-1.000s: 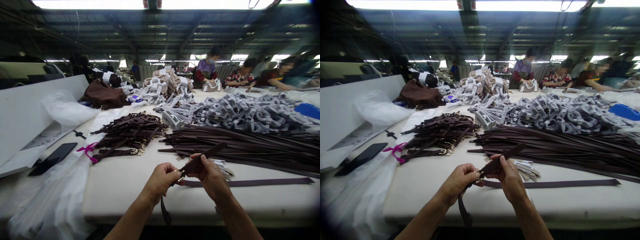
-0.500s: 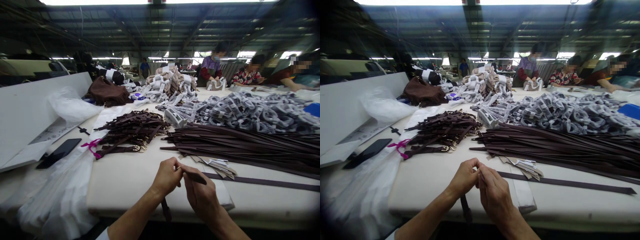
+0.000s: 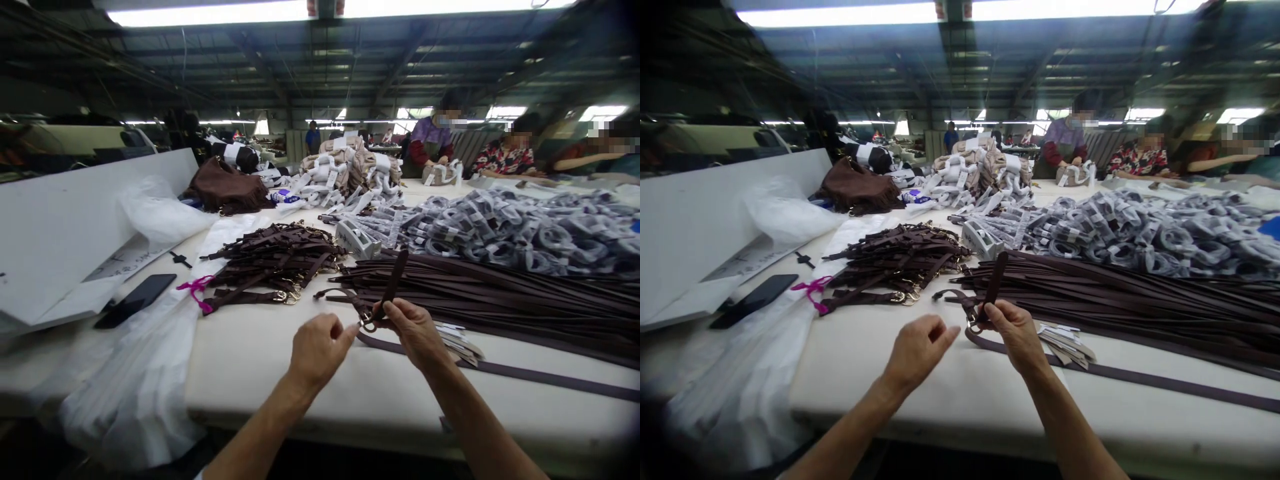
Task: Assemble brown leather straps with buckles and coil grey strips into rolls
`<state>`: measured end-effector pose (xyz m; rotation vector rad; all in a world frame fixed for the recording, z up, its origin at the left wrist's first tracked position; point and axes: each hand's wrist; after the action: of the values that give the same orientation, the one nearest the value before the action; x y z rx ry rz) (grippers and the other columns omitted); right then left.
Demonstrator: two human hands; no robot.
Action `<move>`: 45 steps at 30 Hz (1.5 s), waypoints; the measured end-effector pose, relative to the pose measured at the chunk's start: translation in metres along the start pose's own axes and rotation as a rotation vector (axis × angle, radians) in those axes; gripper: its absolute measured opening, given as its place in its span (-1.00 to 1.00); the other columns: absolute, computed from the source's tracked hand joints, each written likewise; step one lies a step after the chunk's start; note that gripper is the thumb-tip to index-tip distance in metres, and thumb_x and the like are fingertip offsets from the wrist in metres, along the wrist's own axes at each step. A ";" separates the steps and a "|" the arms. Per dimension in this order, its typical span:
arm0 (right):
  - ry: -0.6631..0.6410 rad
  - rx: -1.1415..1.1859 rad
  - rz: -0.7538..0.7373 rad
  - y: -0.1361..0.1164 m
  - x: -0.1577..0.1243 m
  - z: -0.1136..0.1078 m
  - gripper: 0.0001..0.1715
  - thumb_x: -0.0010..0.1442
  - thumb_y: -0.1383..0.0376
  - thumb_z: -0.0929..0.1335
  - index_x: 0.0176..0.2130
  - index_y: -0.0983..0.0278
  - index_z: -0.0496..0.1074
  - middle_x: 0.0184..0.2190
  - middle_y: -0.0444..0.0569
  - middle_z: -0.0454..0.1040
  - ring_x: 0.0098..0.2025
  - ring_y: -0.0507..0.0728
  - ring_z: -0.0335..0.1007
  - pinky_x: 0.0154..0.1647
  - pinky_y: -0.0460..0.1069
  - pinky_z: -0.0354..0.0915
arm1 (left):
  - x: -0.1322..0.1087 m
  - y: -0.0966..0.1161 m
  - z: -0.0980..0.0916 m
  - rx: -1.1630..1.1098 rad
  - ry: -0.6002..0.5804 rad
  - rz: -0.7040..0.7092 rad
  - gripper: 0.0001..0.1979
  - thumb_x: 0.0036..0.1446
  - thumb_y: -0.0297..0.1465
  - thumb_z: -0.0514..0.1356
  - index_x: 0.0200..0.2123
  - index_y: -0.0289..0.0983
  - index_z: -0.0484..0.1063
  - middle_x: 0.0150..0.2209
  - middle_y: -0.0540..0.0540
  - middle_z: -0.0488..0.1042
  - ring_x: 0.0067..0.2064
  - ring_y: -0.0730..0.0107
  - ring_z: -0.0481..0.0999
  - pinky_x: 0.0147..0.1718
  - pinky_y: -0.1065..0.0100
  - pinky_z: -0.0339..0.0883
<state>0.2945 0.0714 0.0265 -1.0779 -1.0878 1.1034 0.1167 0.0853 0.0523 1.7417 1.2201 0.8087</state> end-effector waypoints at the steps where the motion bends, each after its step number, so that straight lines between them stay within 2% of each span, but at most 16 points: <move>1: 0.000 0.022 0.013 0.004 -0.002 0.004 -0.72 0.07 0.08 0.38 -0.35 0.25 0.52 -0.42 -0.08 0.50 -0.41 0.04 0.38 -0.33 -0.02 0.37 | -0.008 -0.008 0.005 -0.060 0.027 -0.025 -0.71 -0.02 -0.16 0.20 -0.40 -0.30 0.43 -0.34 -0.15 0.43 -0.25 0.27 0.36 -0.29 0.36 0.20; 3: -0.026 0.050 0.038 0.007 -0.009 0.013 -0.71 0.05 0.10 0.40 -0.36 0.27 0.53 -0.42 -0.05 0.50 -0.41 0.06 0.38 -0.35 -0.02 0.36 | -0.020 -0.022 0.016 -0.317 0.015 -0.080 -0.62 -0.09 -0.19 0.28 -0.22 -0.29 0.44 -0.20 -0.15 0.43 -0.25 0.33 0.36 -0.35 0.41 0.22; 5: -0.056 0.068 0.053 0.006 -0.017 0.021 -0.71 0.06 0.10 0.40 -0.35 0.28 0.52 -0.43 -0.04 0.49 -0.40 0.07 0.36 -0.36 -0.03 0.33 | -0.024 -0.032 0.027 -0.573 -0.045 -0.122 -0.56 -0.09 -0.22 0.29 -0.13 -0.29 0.40 -0.18 -0.12 0.43 -0.32 0.42 0.36 -0.47 0.49 0.21; 9: -0.027 0.014 -0.005 -0.009 -0.025 0.028 -0.77 0.10 0.15 0.38 -0.29 0.25 0.48 -0.41 -0.07 0.45 -0.45 0.02 0.25 -0.43 -0.08 0.23 | -0.025 -0.040 0.044 -0.733 -0.084 -0.190 -0.62 -0.03 -0.15 0.22 -0.33 -0.39 0.40 -0.41 -0.09 0.43 -0.57 0.58 0.25 -0.72 0.56 0.05; 11: -0.027 -0.011 -0.046 -0.019 -0.026 0.030 -0.80 0.11 0.18 0.38 -0.27 0.24 0.46 -0.38 -0.09 0.43 -0.49 -0.02 0.19 -0.48 -0.11 0.17 | -0.028 -0.036 0.048 -0.805 -0.061 -0.211 -0.63 -0.02 -0.14 0.22 -0.37 -0.38 0.36 -0.39 -0.09 0.42 -0.54 0.59 0.27 -0.67 0.56 0.15; 13: -0.057 0.001 -0.041 -0.026 -0.026 0.033 -0.78 0.15 0.16 0.35 -0.24 0.23 0.45 -0.36 -0.08 0.42 -0.51 -0.03 0.17 -0.52 -0.10 0.14 | -0.032 -0.031 0.050 -0.887 -0.043 -0.216 -0.62 -0.03 -0.14 0.22 -0.34 -0.37 0.36 -0.30 -0.12 0.42 -0.37 0.51 0.37 -0.47 0.51 0.33; 15: -0.078 -0.002 -0.016 -0.030 -0.026 0.037 -0.74 0.18 0.13 0.31 -0.22 0.24 0.45 -0.37 -0.06 0.43 -0.52 -0.02 0.19 -0.53 -0.09 0.14 | -0.036 -0.025 0.049 -0.962 -0.043 -0.227 -0.58 -0.06 -0.11 0.23 -0.29 -0.35 0.37 -0.23 -0.14 0.40 -0.19 0.38 0.39 -0.29 0.40 0.39; 17: -0.075 -0.020 -0.009 -0.032 -0.026 0.040 -0.74 0.17 0.13 0.32 -0.21 0.24 0.43 -0.39 -0.06 0.43 -0.51 -0.01 0.21 -0.52 -0.09 0.14 | -0.038 -0.024 0.048 -1.006 -0.053 -0.256 -0.53 -0.10 -0.09 0.26 -0.28 -0.37 0.39 -0.25 -0.17 0.40 -0.16 0.29 0.39 -0.30 0.35 0.40; 20: -0.055 -0.011 0.016 -0.032 -0.028 0.038 -0.81 0.14 0.17 0.35 -0.27 0.24 0.41 -0.44 -0.11 0.41 -0.51 -0.02 0.19 -0.51 -0.11 0.13 | -0.038 -0.031 0.050 -1.016 -0.047 -0.296 -0.50 -0.17 -0.09 0.31 -0.27 -0.39 0.42 -0.30 -0.18 0.41 -0.20 0.27 0.40 -0.37 0.35 0.41; 22: -0.082 -0.016 0.109 -0.029 -0.032 0.031 -0.79 0.12 0.16 0.36 -0.36 0.27 0.39 -0.49 -0.14 0.35 -0.56 -0.06 0.12 -0.56 -0.14 0.07 | -0.038 -0.038 0.053 -0.998 -0.022 -0.312 -0.51 -0.15 -0.09 0.30 -0.28 -0.38 0.43 -0.29 -0.16 0.42 -0.21 0.28 0.41 -0.42 0.39 0.40; 26: -0.302 -0.139 0.388 -0.018 -0.045 0.017 -0.64 0.10 0.08 0.35 -0.50 0.32 0.34 -0.64 -0.22 0.17 -0.63 -0.09 -0.07 -0.65 -0.14 -0.15 | -0.038 -0.048 0.060 -0.940 0.019 -0.330 -0.55 -0.06 -0.06 0.23 -0.32 -0.37 0.42 -0.40 -0.08 0.42 -0.41 0.43 0.41 -0.55 0.47 0.33; 29: -0.393 -0.205 0.449 -0.011 -0.053 0.015 -0.57 0.06 0.02 0.36 -0.55 0.32 0.31 -0.70 -0.25 0.06 -0.65 -0.09 -0.19 -0.65 -0.13 -0.25 | -0.039 -0.048 0.063 -0.898 0.011 -0.324 -0.56 -0.07 -0.05 0.23 -0.37 -0.37 0.41 -0.47 -0.02 0.40 -0.49 0.51 0.36 -0.56 0.51 0.28; 34: -0.436 -0.270 0.392 -0.013 -0.049 0.023 -0.56 0.03 0.02 0.36 -0.59 0.32 0.31 -0.68 -0.20 0.19 -0.64 -0.08 -0.13 -0.67 -0.14 -0.20 | -0.043 -0.044 0.058 -0.794 -0.022 -0.278 -0.56 0.01 -0.05 0.16 -0.38 -0.37 0.41 -0.53 -0.02 0.36 -0.53 0.54 0.33 -0.57 0.51 0.27; 42: -0.250 -0.558 0.080 -0.002 -0.027 0.030 -0.65 0.14 0.16 0.31 -0.57 0.30 0.33 -0.64 -0.16 0.26 -0.55 0.00 0.14 -0.57 -0.11 0.08 | -0.059 -0.045 0.057 -0.569 -0.015 -0.188 -0.65 0.12 -0.14 0.09 -0.39 -0.33 0.44 -0.50 -0.02 0.36 -0.58 0.57 0.25 -0.61 0.52 0.18; 44: -0.216 -0.595 0.036 -0.001 -0.019 0.031 -0.74 0.13 0.18 0.33 -0.49 0.29 0.40 -0.58 -0.14 0.31 -0.52 0.02 0.19 -0.53 -0.11 0.12 | -0.060 -0.047 0.059 -0.533 -0.001 -0.200 -0.64 0.14 -0.13 0.05 -0.34 -0.32 0.43 -0.45 -0.03 0.39 -0.59 0.58 0.24 -0.62 0.52 0.17; 45: -0.213 -0.593 0.015 -0.003 -0.015 0.031 -0.81 0.13 0.19 0.33 -0.37 0.27 0.44 -0.53 -0.13 0.34 -0.49 0.02 0.22 -0.51 -0.10 0.15 | -0.060 -0.048 0.059 -0.522 0.001 -0.206 -0.63 0.15 -0.13 0.04 -0.33 -0.32 0.43 -0.44 -0.04 0.39 -0.59 0.58 0.24 -0.62 0.52 0.17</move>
<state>0.2626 0.0591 0.0316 -1.4489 -1.6410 0.9407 0.1287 0.0205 -0.0194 1.1750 1.0498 0.9051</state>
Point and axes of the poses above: each hand's wrist, its own x-axis towards the middle knuckle, its own z-axis out of the palm, y = z × x
